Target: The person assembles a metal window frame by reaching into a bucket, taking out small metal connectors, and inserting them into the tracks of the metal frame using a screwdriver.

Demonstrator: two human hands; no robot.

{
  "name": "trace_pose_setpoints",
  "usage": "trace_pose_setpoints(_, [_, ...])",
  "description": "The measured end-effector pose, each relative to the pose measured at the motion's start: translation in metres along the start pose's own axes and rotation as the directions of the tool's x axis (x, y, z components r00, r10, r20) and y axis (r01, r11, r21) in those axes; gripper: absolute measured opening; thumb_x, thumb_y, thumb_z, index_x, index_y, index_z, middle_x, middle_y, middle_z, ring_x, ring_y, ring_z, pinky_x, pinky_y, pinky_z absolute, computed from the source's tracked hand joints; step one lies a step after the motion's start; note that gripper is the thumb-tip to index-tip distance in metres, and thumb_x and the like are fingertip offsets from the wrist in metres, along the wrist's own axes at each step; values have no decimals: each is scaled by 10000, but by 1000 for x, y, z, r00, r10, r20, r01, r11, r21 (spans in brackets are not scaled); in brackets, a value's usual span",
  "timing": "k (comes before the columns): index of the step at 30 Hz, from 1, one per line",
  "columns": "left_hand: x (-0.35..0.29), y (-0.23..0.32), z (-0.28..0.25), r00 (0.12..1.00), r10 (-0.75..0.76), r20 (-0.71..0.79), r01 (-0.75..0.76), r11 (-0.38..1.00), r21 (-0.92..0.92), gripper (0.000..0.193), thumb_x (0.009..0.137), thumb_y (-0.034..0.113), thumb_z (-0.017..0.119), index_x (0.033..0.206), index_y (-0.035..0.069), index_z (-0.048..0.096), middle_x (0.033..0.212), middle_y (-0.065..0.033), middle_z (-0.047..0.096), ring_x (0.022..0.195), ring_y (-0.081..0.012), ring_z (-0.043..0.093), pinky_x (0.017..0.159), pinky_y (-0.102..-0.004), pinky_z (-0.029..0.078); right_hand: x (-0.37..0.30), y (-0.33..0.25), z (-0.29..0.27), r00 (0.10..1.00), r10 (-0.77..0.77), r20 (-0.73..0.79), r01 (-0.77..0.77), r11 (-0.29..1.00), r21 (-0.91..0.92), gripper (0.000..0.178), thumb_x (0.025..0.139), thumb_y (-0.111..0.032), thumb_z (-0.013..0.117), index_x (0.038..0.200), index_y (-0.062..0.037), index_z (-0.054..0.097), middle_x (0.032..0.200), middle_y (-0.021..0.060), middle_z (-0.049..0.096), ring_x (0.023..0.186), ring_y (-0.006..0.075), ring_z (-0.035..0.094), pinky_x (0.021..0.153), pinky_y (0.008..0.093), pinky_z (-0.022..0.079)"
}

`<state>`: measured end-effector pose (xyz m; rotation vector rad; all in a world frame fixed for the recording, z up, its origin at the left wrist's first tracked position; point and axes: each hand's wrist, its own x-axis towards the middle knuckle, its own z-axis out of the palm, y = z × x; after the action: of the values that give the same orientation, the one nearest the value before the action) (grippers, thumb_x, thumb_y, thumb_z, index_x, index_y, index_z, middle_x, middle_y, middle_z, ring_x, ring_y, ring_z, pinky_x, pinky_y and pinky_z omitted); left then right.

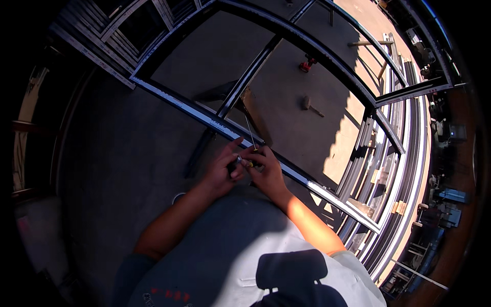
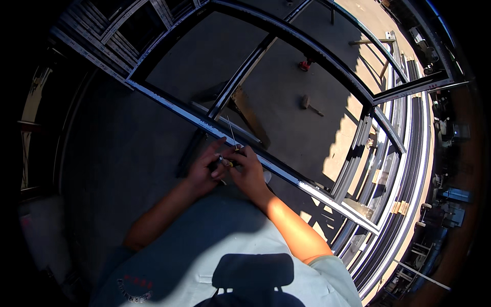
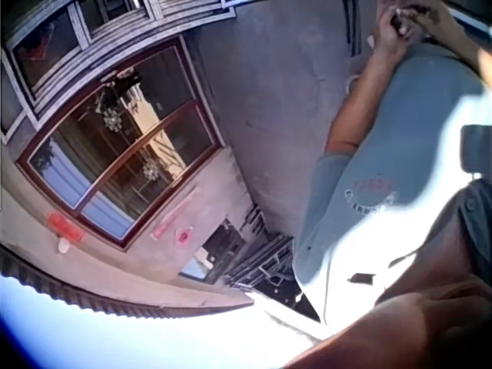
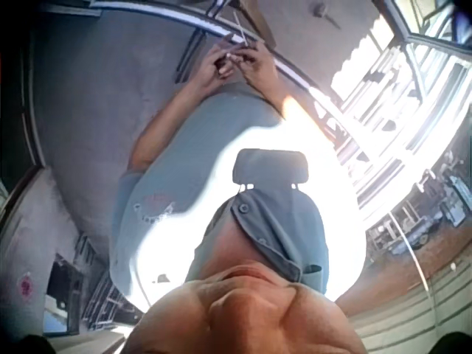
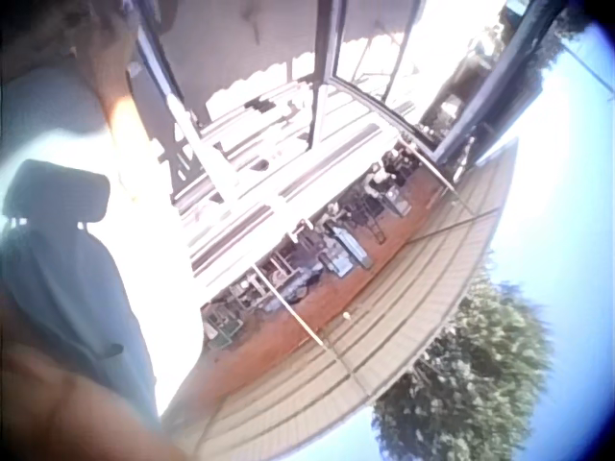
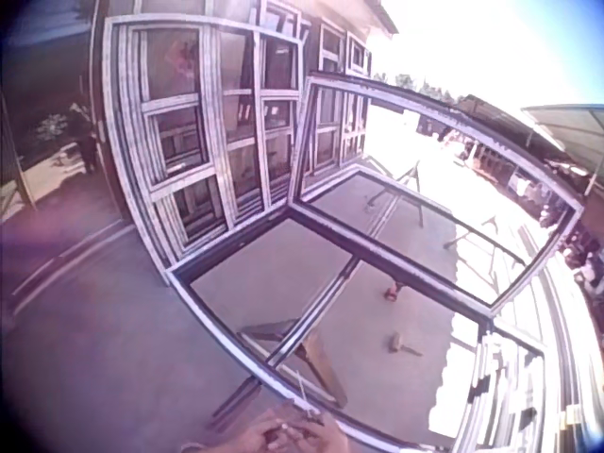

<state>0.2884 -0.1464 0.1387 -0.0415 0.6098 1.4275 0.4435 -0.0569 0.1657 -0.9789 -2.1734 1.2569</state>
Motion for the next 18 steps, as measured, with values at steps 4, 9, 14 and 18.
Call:
trace_pose_setpoints(4, [-13, 9, -10, 1000, 22, 18, -22, 1000, -8, 497, 1086, 110, 354, 1575, 198, 363, 1544, -194, 507, 639, -82, 477, 604, -252, 419, 7, -5, 14, 999, -7, 51, 8, 1000, -21, 199, 881, -98, 816, 1074, -56, 790, 1050, 121, 628, 963, 256, 673, 818, 352, 544])
trace_pose_setpoints(9, [-24, 21, -13, 996, 82, -42, -81, 997, 20, 502, 1093, 98, 336, 1589, 176, 335, 1530, -209, 522, 611, -81, 471, 587, -250, 420, 18, -11, 26, 989, -69, 128, 75, 996, -44, 178, 911, -114, 800, 1075, -47, 789, 1034, 110, 622, 976, 235, 657, 821, 352, 529])
trace_pose_setpoints(14, [-37, 31, -15, 978, 163, -126, -161, 987, 29, 523, 1088, 82, 322, 1604, 159, 303, 1529, -220, 526, 582, -78, 448, 575, -250, 411, 31, -8, 44, 962, -13, 271, -21, 992, 121, 172, 943, -159, 790, 1063, -36, 788, 1014, 94, 627, 934, 175, 644, 783, 324, 515])
trace_pose_setpoints(18, [-42, 30, -15, 955, 196, -221, -187, 980, 62, 515, 1092, 84, 319, 1604, 138, 299, 1503, -202, 548, 581, -77, 439, 568, -250, 400, 48, -2, 52, 870, 153, 469, -230, 967, 111, 191, 970, -170, 769, 1072, -9, 775, 1043, 91, 655, 911, 139, 645, 787, 305, 518])
